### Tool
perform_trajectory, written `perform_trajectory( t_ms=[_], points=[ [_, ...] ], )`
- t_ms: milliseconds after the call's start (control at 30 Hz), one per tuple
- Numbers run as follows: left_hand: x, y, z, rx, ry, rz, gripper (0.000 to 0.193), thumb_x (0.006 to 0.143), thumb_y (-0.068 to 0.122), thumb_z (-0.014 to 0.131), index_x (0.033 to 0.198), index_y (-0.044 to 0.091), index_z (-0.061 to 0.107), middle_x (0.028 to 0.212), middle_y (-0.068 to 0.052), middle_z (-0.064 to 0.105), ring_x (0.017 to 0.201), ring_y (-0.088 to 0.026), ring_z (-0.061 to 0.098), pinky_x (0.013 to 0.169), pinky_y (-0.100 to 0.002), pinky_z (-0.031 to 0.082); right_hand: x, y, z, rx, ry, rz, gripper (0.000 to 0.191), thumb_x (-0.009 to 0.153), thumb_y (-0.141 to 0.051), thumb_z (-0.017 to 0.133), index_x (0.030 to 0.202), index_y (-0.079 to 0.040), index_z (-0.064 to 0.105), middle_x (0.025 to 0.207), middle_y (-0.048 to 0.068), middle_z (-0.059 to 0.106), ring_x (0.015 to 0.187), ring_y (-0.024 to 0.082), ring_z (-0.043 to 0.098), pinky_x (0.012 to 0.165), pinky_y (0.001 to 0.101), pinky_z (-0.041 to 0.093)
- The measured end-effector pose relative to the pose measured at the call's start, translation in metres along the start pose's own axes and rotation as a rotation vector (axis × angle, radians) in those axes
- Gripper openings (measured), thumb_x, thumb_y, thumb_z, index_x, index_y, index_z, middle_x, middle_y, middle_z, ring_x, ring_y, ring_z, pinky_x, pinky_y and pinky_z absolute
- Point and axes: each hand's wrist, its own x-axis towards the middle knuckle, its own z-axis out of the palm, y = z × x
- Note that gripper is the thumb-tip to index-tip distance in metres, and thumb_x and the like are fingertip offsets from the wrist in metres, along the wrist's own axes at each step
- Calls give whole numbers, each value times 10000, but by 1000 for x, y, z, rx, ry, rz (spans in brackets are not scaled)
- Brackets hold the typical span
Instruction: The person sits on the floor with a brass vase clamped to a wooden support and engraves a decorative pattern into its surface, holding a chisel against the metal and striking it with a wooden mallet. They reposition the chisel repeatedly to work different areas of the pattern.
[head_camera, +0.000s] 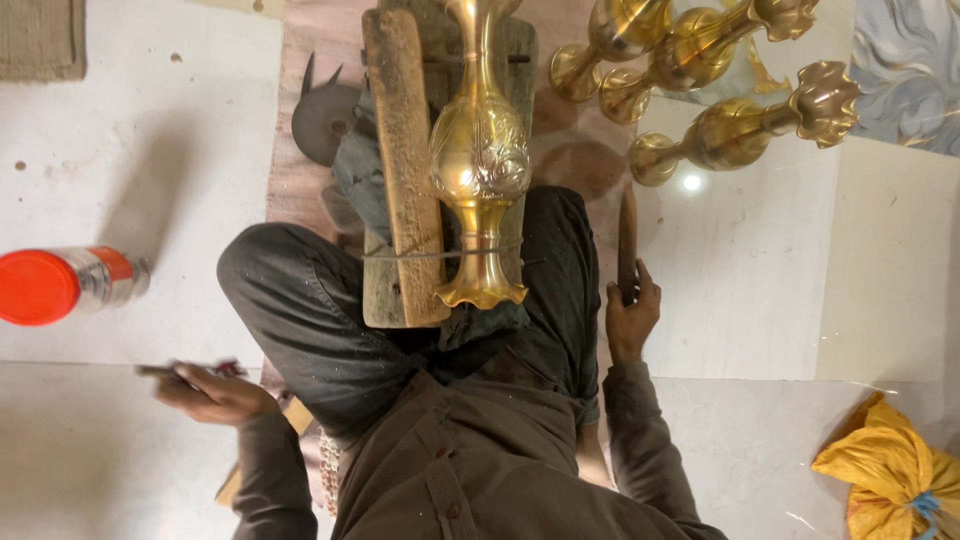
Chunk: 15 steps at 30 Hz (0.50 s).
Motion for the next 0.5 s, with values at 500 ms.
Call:
perform_trajectory(
  t_ms=[500],
  points=[
    [-23, -25, 8, 908, -40, -228, 306, 1103, 341, 496, 1019, 51, 552, 951, -152, 548, 883, -319, 570, 689, -510, 464, -10, 29, 16, -579, -254, 165, 1133, 855, -515, 707, 1626, -94, -9, 1617, 284, 127, 1454, 477, 145, 1107, 659, 145]
  ],
)
